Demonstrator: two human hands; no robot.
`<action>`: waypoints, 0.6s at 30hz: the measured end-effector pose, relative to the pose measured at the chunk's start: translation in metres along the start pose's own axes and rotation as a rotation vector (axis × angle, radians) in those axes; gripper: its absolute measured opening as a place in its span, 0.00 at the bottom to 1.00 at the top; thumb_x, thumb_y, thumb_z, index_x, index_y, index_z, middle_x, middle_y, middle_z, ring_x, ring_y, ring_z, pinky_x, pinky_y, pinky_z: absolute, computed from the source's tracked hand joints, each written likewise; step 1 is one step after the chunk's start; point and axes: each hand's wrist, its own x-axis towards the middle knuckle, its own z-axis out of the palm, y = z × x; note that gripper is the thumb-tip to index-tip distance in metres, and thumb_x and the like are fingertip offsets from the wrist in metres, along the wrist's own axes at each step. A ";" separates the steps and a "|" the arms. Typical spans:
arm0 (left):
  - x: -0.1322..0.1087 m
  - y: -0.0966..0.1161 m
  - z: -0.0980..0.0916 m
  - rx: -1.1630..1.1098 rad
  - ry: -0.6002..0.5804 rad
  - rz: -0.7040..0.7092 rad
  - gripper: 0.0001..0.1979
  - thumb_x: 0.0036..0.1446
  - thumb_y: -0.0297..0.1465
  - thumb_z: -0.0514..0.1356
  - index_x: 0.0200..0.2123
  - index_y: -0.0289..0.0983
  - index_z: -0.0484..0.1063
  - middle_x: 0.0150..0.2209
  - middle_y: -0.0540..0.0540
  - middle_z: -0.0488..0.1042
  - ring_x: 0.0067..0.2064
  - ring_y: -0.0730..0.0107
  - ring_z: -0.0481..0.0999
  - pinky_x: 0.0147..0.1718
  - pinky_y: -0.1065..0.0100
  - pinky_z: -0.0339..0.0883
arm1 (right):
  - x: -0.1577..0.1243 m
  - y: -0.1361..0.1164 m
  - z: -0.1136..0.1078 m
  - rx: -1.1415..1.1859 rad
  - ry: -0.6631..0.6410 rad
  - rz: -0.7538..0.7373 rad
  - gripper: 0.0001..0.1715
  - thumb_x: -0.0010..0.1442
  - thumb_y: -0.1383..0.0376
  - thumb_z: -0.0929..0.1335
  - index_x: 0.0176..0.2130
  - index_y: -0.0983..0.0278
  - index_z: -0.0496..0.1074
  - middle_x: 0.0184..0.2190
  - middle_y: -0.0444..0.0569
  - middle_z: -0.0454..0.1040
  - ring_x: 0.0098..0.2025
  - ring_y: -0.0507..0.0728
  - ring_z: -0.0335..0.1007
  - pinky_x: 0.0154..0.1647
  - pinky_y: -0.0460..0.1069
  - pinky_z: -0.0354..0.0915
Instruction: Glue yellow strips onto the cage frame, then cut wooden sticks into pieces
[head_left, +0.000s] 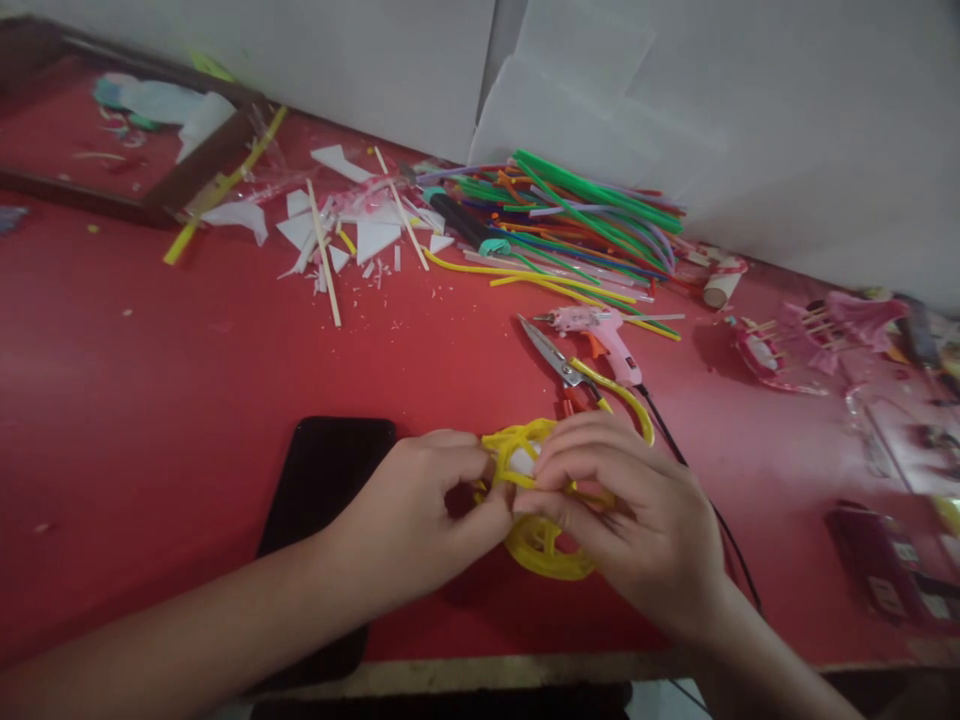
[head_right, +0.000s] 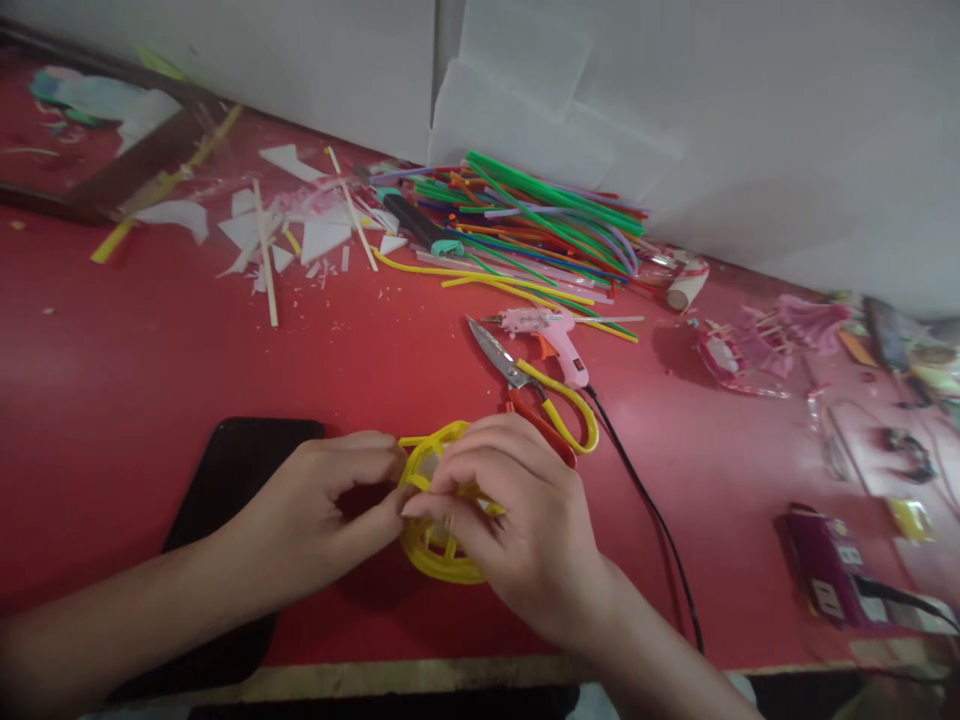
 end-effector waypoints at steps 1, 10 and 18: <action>0.000 0.000 0.000 -0.010 -0.003 0.002 0.15 0.53 0.25 0.57 0.16 0.34 0.58 0.18 0.54 0.60 0.22 0.80 0.61 0.22 0.75 0.52 | 0.000 0.000 -0.001 0.028 -0.012 0.004 0.06 0.53 0.70 0.73 0.28 0.62 0.72 0.27 0.42 0.75 0.35 0.52 0.71 0.40 0.50 0.69; 0.002 0.001 0.000 -0.008 -0.023 0.030 0.16 0.54 0.24 0.55 0.16 0.34 0.58 0.18 0.54 0.60 0.22 0.80 0.60 0.23 0.75 0.52 | -0.001 0.000 -0.003 0.090 -0.068 0.025 0.07 0.53 0.66 0.74 0.26 0.61 0.72 0.25 0.42 0.74 0.34 0.53 0.70 0.39 0.51 0.68; 0.001 0.000 0.001 -0.027 -0.039 0.024 0.15 0.56 0.27 0.55 0.17 0.34 0.62 0.20 0.53 0.64 0.24 0.79 0.64 0.25 0.74 0.56 | 0.016 0.007 -0.023 -0.016 -0.145 0.047 0.05 0.61 0.64 0.68 0.33 0.62 0.72 0.34 0.46 0.73 0.36 0.51 0.70 0.37 0.48 0.66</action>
